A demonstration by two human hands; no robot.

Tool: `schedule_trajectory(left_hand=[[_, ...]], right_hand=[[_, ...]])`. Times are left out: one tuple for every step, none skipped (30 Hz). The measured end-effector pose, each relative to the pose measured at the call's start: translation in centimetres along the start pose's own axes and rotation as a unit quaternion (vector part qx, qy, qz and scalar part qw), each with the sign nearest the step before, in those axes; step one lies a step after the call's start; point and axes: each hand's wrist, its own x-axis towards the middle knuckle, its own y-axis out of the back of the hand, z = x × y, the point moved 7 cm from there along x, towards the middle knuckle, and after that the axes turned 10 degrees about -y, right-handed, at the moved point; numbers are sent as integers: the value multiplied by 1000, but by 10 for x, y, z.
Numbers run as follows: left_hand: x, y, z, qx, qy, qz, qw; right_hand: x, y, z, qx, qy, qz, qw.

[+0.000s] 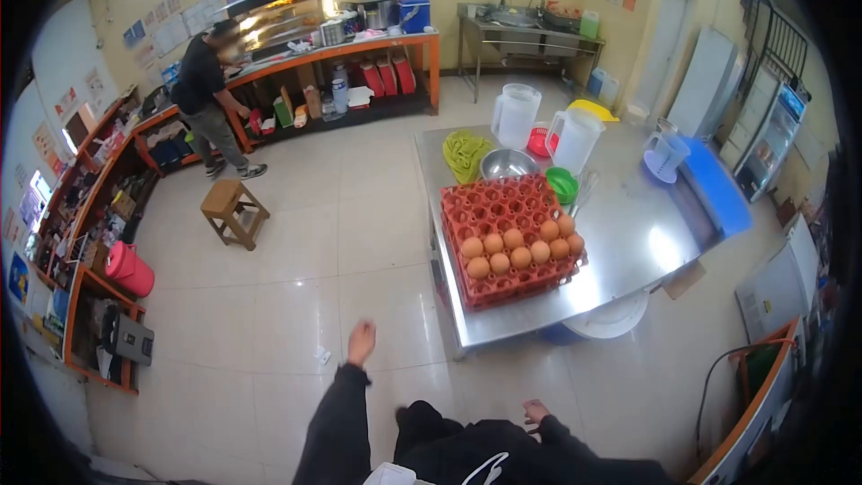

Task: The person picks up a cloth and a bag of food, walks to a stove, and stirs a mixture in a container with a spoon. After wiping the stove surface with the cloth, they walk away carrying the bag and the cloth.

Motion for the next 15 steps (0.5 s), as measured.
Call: schedule_trajectory(left_hand=[[69, 11, 47, -38, -15, -1, 999], [130, 12, 82, -77, -64, 14, 995], [185, 5, 108, -115, -111, 21, 987], [236, -8, 127, -143, -139, 16, 980], [283, -25, 144, -172, -166, 8, 971], [323, -46, 156, -184, -182, -16, 966], [357, -66, 166, -195, -197, -40, 960], [391, -84, 182, -194, -237, -58, 950], [415, -102, 192, -193, -270, -77, 940], [432, -119, 199, -190, -300, -97, 930], [449, -136, 205, -171, -318, -111, 926], [467, -153, 215, -152, -338, -121, 921], [478, -170, 222, -132, -357, -129, 916], [481, -177, 235, -101, -385, -164, 903], [480, -179, 244, -53, -414, -161, 894]], right_hand=[[23, 4, 1, 34, 65, 107, 992], [35, 6, 6, -34, 134, 189, 972], [38, 5, -4, -100, 200, 269, 937], [30, -1, -7, -114, 170, 266, 942], [17, -9, -2, -127, 136, 264, 946], [6, -17, 3, -119, 94, 275, 949], [-8, -29, 9, -111, 51, 285, 951], [-20, -44, 14, -77, 31, 262, 961], [-32, -60, 20, -43, 9, 241, 969], [-44, -75, 16, -35, -16, 225, 974], [-51, -89, 3, -34, -30, 214, 976], [-58, -101, -9, -36, -44, 201, 978], [-62, -112, -23, -45, -51, 194, 979], [-70, -122, -36, -52, -57, 180, 981], [-75, -132, -50, -64, -58, 166, 982]])
